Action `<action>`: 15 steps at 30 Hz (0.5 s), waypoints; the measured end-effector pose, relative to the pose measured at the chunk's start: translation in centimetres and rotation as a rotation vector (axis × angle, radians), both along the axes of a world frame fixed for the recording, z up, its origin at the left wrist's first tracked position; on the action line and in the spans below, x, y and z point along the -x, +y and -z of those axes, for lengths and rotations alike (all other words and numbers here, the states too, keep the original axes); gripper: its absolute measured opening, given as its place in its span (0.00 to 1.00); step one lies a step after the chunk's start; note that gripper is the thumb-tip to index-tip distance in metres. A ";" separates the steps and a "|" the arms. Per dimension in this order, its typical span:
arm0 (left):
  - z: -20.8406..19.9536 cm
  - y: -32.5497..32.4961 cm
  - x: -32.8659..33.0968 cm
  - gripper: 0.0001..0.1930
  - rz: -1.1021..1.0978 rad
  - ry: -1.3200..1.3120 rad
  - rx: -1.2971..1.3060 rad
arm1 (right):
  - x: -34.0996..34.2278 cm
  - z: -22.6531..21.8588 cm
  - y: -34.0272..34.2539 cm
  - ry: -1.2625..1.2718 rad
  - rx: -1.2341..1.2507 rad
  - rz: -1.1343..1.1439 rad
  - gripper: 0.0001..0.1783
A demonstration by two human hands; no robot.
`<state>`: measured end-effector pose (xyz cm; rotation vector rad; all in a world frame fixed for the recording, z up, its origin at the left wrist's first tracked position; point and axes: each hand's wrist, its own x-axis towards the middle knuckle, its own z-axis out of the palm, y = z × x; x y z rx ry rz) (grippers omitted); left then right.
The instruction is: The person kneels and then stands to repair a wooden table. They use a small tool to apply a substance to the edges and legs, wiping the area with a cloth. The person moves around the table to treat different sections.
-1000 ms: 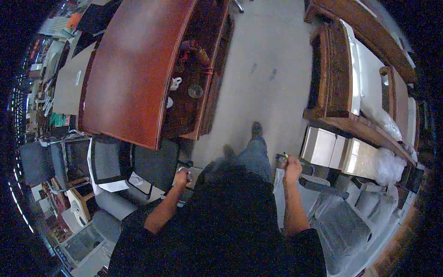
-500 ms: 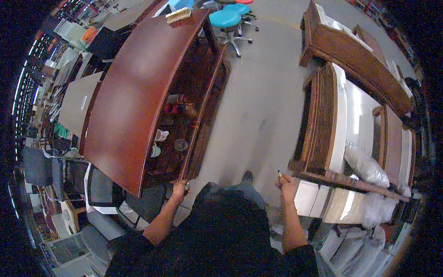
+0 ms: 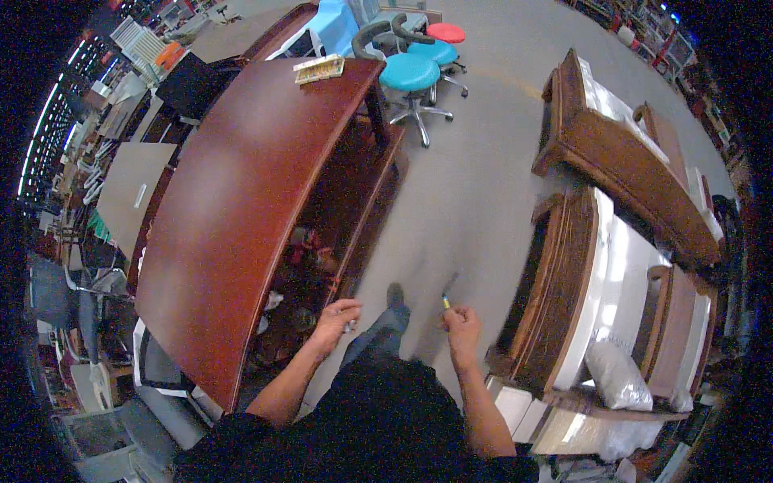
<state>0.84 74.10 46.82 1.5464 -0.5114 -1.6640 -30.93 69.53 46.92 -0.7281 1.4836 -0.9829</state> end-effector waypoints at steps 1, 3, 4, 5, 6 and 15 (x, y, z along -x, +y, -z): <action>-1.9 -3.5 1.1 0.16 0.094 -0.068 0.053 | -1.0 -0.8 -1.4 -0.017 -0.001 0.027 0.09; -3.6 -8.3 3.2 0.19 0.288 -0.152 0.125 | -2.9 -2.6 -4.3 0.053 0.072 -0.034 0.09; -4.2 -11.8 3.6 0.21 0.395 -0.177 0.167 | -4.3 -3.8 -7.2 0.080 0.130 -0.064 0.10; -5.4 -14.4 4.8 0.21 0.438 -0.160 0.172 | -5.1 -4.8 -9.2 0.102 0.152 -0.080 0.10; -7.0 -16.7 5.9 0.21 0.481 -0.142 0.169 | -6.0 -6.5 -11.2 0.124 0.166 -0.096 0.10; -10.5 -30.7 5.1 0.16 0.009 0.048 0.209 | -12.1 -9.5 -27.7 0.304 0.242 -0.340 0.14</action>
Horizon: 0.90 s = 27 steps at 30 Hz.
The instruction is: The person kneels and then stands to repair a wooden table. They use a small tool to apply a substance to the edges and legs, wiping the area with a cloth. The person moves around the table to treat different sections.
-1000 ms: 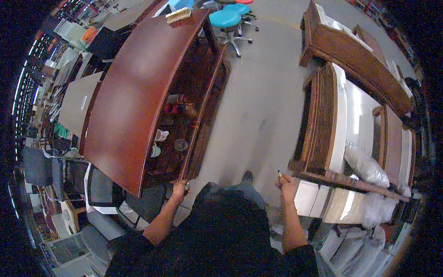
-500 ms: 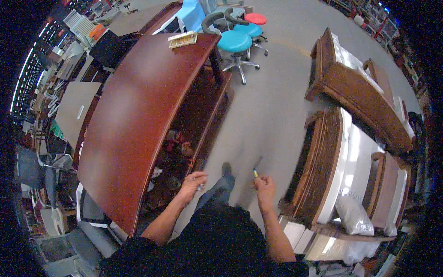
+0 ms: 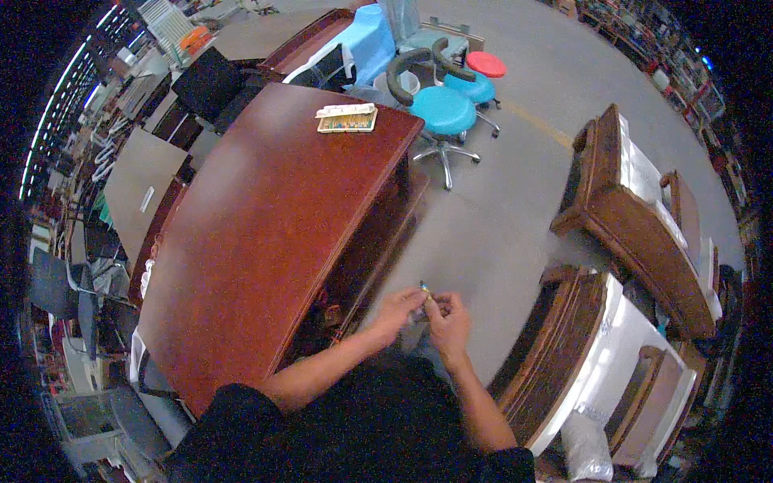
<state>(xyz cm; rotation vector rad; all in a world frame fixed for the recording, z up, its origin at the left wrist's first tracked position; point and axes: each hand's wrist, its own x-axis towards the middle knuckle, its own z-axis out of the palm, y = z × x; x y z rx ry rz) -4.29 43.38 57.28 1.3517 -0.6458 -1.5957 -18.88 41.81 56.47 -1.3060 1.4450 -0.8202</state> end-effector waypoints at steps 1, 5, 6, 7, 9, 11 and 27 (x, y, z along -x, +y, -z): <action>-0.2 -1.6 -1.2 0.15 -0.042 0.009 0.009 | -0.5 0.5 -2.0 0.037 0.001 -0.078 0.15; 0.6 -6.8 -4.8 0.11 -0.251 -0.067 0.042 | -2.3 -0.3 -10.4 0.138 0.098 -0.361 0.19; 0.7 -8.1 -5.7 0.11 -0.326 -0.039 0.002 | -2.9 -0.8 -13.1 0.168 0.164 -0.403 0.20; 0.7 -9.8 -6.7 0.10 -0.401 -0.010 -0.032 | -3.6 -1.5 -16.4 0.196 0.237 -0.444 0.22; 0.9 -11.7 -8.4 0.10 -0.552 -0.007 -0.014 | -5.7 -1.9 -23.1 0.210 0.216 -0.504 0.24; 1.0 -13.1 -10.2 0.11 -0.681 -0.089 -0.005 | -9.1 -4.4 -28.9 0.249 0.328 -0.577 0.28; -3.3 -19.0 -18.5 0.12 -0.979 -0.046 -0.051 | -31.1 -3.3 -50.4 0.341 0.691 -1.035 0.25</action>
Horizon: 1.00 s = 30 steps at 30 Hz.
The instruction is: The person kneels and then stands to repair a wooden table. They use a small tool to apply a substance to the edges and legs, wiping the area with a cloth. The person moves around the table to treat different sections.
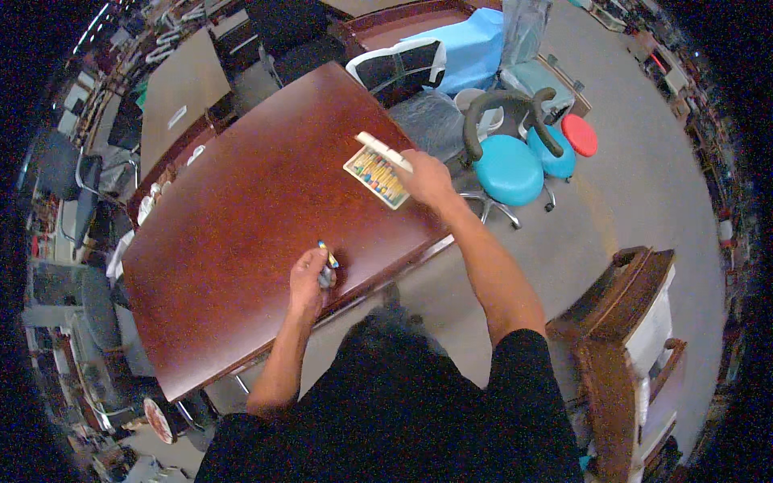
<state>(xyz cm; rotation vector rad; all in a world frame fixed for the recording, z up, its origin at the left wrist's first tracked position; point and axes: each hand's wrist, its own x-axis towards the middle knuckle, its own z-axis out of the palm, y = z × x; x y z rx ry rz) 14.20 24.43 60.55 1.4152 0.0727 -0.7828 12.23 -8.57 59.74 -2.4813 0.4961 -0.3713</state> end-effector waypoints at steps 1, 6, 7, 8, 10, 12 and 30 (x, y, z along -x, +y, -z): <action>0.0 -1.2 -0.5 0.12 -0.022 -0.006 0.026 | 0.2 0.1 -0.9 -0.003 -0.100 0.022 0.24; -0.8 -6.6 -4.1 0.12 0.042 -0.106 0.030 | 2.4 4.4 -2.1 0.042 -0.845 0.113 0.21; -0.9 -7.1 -5.1 0.11 0.053 -0.125 0.000 | 2.3 3.6 -0.4 0.034 -0.946 0.133 0.19; -1.2 -8.2 -5.8 0.11 0.077 -0.140 -0.017 | 3.0 4.2 0.1 0.007 -1.042 0.159 0.20; -1.9 -10.9 -6.6 0.11 0.092 -0.163 -0.053 | 4.3 5.7 0.8 -0.046 -1.236 0.213 0.21; -1.4 -12.8 -7.2 0.11 0.106 -0.179 -0.068 | 4.6 5.9 0.9 -0.047 -1.178 0.230 0.23; 1.0 -23.4 -6.0 0.12 0.045 0.269 -0.340 | 4.8 5.8 -1.5 -0.039 -0.807 0.140 0.21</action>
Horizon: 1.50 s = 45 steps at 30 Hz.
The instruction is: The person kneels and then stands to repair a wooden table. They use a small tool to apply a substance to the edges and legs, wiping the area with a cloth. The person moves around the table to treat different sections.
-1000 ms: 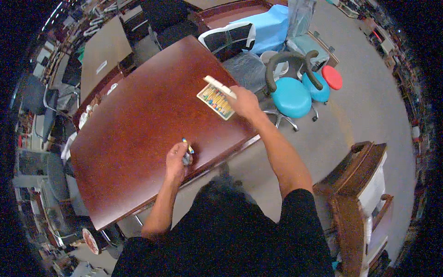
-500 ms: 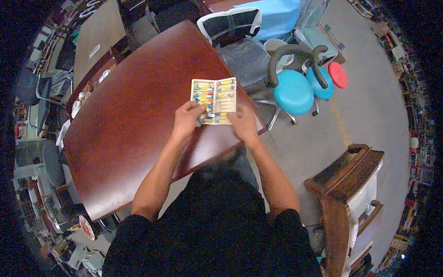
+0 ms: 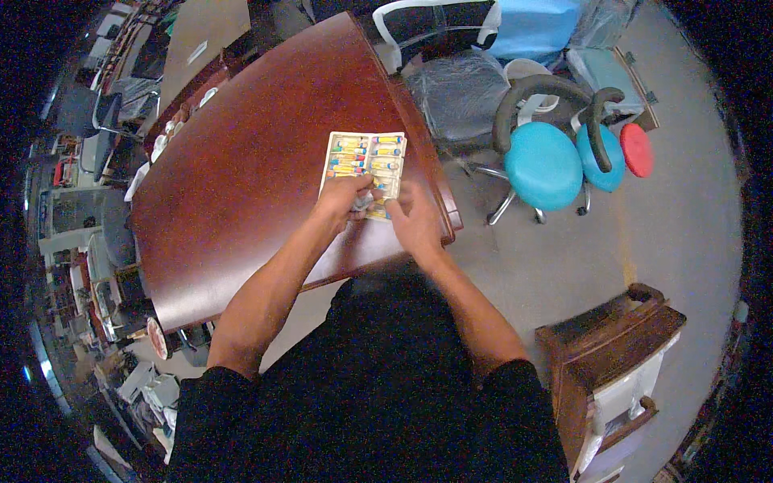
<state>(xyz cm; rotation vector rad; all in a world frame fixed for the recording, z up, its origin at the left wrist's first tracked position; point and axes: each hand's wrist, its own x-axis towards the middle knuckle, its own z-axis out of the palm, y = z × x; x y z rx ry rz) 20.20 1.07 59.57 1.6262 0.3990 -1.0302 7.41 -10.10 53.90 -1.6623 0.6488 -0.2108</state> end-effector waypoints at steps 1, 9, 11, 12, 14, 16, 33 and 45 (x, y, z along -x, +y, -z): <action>0.0 0.0 -0.1 0.10 0.039 0.000 0.000 | 0.0 -0.3 -0.1 0.014 -0.004 -0.007 0.20; 0.5 -1.3 -0.5 0.10 0.031 0.176 -0.022 | 0.0 0.0 -0.1 -0.102 -0.076 -0.007 0.20; -0.2 -1.8 -0.4 0.11 0.084 0.150 -0.079 | 0.0 0.1 -0.3 -0.113 -0.092 -0.016 0.20; -0.6 -2.0 -0.4 0.12 0.125 0.116 -0.123 | 0.2 0.2 -0.4 -0.123 -0.087 -0.027 0.20; -1.2 -2.0 -0.4 0.14 0.200 -0.005 -0.186 | 0.2 0.2 -0.5 -0.136 -0.094 -0.035 0.23; -1.2 -1.4 -0.6 0.17 0.273 -0.173 -0.219 | 0.2 0.5 -0.8 -0.134 -0.114 -0.024 0.27; -1.8 6.1 -3.1 0.16 0.286 -0.498 -0.090 | -0.3 -1.8 -0.2 -0.066 0.043 -0.042 0.25; 1.7 6.5 -0.2 0.32 0.088 -0.193 0.280 | -1.6 -5.3 8.1 -0.024 0.770 -0.246 0.38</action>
